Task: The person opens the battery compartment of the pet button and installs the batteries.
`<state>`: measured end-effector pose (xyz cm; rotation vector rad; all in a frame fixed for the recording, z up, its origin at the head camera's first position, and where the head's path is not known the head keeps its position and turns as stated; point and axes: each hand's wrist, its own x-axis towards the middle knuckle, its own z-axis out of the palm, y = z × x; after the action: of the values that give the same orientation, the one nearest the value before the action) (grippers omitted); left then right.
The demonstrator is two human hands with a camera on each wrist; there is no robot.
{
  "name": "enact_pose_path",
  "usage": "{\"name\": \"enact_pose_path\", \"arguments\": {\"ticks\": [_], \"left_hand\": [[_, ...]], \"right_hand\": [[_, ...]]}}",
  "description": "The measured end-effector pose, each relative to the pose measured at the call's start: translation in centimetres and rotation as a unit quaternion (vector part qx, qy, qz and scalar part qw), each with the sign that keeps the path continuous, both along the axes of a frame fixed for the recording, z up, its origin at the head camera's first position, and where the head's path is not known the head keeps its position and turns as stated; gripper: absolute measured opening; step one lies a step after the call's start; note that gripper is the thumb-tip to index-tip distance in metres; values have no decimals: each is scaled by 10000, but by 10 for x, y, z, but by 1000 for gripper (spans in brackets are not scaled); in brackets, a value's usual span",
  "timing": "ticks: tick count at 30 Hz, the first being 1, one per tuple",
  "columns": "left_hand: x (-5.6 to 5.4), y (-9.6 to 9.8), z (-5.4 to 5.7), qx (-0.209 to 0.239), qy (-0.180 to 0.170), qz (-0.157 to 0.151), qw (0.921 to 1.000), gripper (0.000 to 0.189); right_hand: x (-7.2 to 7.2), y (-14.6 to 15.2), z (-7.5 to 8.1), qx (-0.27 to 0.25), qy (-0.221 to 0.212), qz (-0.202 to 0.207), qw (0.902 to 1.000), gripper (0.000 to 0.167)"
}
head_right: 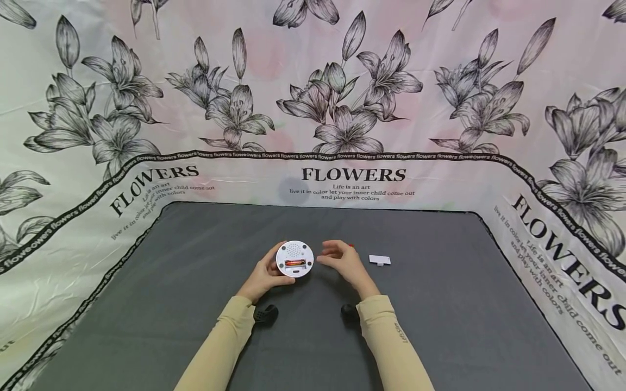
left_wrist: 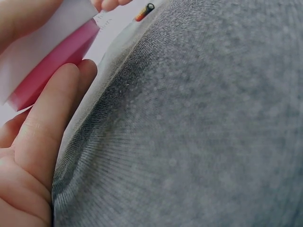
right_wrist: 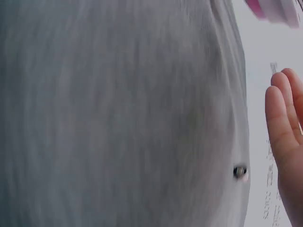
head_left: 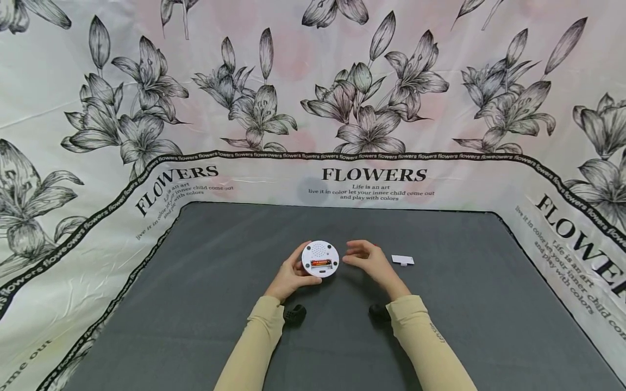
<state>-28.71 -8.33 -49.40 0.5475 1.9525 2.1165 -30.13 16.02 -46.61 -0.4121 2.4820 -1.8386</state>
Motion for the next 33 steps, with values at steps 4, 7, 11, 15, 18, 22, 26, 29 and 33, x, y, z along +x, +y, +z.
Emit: {"name": "enact_pose_path", "arguments": {"ticks": [4,7,11,15,18,22,26,29,33], "left_hand": [[0,-1,0,19,-29,15,10000,97],[0,-2,0,57,-51,-5,10000,97],[0,-2,0,94,-60,-21,9999,97],[1,-2,0,179,-97,-20,9998,97],[1,-2,0,217,-99,-43,9997,97],[2,-2,0,211,-60,-80,9997,97],[2,-2,1,215,-55,-66,9997,97],[2,-3,0,215,-56,-33,9997,96],[2,-3,0,210,-73,-40,9997,96]], "right_hand": [[-10,17,-13,47,-6,-383,9993,53],[-14,25,-17,153,11,-732,9972,56],[-15,30,-17,325,131,-1253,9915,54],[-16,30,-18,627,248,-1760,9821,50],[-17,29,-20,863,227,-2028,9752,47],[-19,28,-23,1174,158,-2265,9668,45],[-21,27,-23,1418,82,-2412,9600,43],[-23,24,-22,1525,-45,-2549,9548,42],[-25,20,-21,1735,-180,-2717,9464,39]]}}
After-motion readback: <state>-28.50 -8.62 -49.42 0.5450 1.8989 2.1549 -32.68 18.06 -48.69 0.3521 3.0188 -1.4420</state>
